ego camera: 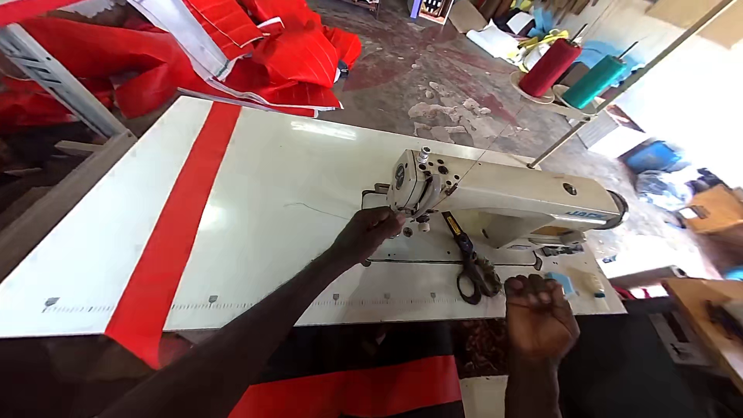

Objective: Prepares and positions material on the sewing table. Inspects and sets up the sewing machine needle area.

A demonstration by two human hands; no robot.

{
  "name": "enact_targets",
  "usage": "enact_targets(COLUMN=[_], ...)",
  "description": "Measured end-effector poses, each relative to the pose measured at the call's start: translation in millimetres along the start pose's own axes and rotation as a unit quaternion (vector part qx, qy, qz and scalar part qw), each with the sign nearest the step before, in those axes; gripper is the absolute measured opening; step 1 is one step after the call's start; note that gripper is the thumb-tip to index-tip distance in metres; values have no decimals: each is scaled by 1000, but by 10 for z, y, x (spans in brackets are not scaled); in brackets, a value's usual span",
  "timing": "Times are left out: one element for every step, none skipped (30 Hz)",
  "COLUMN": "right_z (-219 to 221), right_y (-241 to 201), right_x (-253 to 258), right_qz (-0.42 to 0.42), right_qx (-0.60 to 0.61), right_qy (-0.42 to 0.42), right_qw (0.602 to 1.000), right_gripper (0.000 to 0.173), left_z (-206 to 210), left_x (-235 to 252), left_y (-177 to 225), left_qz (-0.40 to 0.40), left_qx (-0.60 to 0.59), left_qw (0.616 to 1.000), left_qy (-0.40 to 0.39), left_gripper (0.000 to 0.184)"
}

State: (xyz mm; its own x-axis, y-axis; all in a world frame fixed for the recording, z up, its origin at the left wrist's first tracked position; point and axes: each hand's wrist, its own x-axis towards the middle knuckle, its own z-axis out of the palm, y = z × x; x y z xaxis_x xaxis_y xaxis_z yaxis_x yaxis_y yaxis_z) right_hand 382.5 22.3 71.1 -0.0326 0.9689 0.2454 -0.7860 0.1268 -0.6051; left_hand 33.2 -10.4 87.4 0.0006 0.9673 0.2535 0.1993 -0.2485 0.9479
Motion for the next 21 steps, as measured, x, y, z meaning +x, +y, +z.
enact_targets(right_z=[32, 92, 168, 253, 340, 421, 510, 601, 683, 746, 787, 798, 776, 731, 657, 562, 461, 346, 214, 78, -45], right_y=[-19, 20, 109, 232, 378, 534, 697, 856, 990, 1092, 1163, 1200, 1202, 1169, 1102, 1002, 862, 676, 444, 181, -96], right_x=[-39, -79, -111, -132, -149, -160, -164, -149, -127, -108, -83, -52, -18, 14, 45, 75, 105, 131, 138, 119, 75], right_qz=[5, 15, 29, 48, 70, 97, 126, 155, 183, 207, 224, 232, 234, 230, 223, 215, 200, 179, 151, 112, 63], right_qx=[18, 33, 37, 29, 18, 1, -12, -21, -27, -30, -32, -40, -48, -59, -71, -85, -98, -115, -136, -163, -191], right_qy=[-6, -7, -6, -5, -3, -2, 4, 13, 25, 38, 53, 65, 75, 85, 93, 97, 100, 96, 90, 90, 107], right_qw=[1000, 999, 999, 998, 997, 995, 992, 988, 982, 977, 973, 970, 968, 968, 968, 968, 970, 972, 975, 976, 974], right_gripper=[27, 25, 24, 23, 21, 20, 20, 21, 24, 26, 28, 29, 29, 30, 30, 30, 32, 33, 35, 38, 41], left_z=[56, 88, 88, 58, 3, -76, -187, -333, -507, -685, -858, -1009, -1109, -1143, -1120, -1061, -980, -883, -776, -667, -569], left_x=[27, 39, 42, 38, 23, -7, -63, -136, -224, -332, -438, -532, -609, -655, -670, -659, -619, -549, -465, -377, -288], left_y=[36, 46, 45, 30, -8, -61, -117, -176, -242, -305, -391, -482, -553, -598, -629, -645, -646, -634, -613, -591, -560], left_qz=[-3, -10, -13, -6, 8, 20, 25, 22, 5, -23, -40, -45, -47, -49, -52, -57, -60, -61, -60, -57, -57], left_qx=[-14, -28, -32, -24, -5, 21, 54, 86, 110, 117, 119, 113, 102, 89, 72, 54, 37, 22, 7, -8, -22], left_qw=[1000, 999, 998, 997, 996, 995, 992, 989, 984, 979, 972, 966, 962, 960, 960, 962, 965, 969, 975, 980, 983], left_qy=[16, 38, 58, 75, 86, 96, 107, 122, 140, 167, 199, 228, 248, 261, 265, 261, 251, 237, 215, 192, 173], left_gripper=[40, 43, 46, 48, 48, 47, 46, 45, 44, 43, 44, 45, 47, 48, 48, 47, 46, 46, 46, 46, 45])
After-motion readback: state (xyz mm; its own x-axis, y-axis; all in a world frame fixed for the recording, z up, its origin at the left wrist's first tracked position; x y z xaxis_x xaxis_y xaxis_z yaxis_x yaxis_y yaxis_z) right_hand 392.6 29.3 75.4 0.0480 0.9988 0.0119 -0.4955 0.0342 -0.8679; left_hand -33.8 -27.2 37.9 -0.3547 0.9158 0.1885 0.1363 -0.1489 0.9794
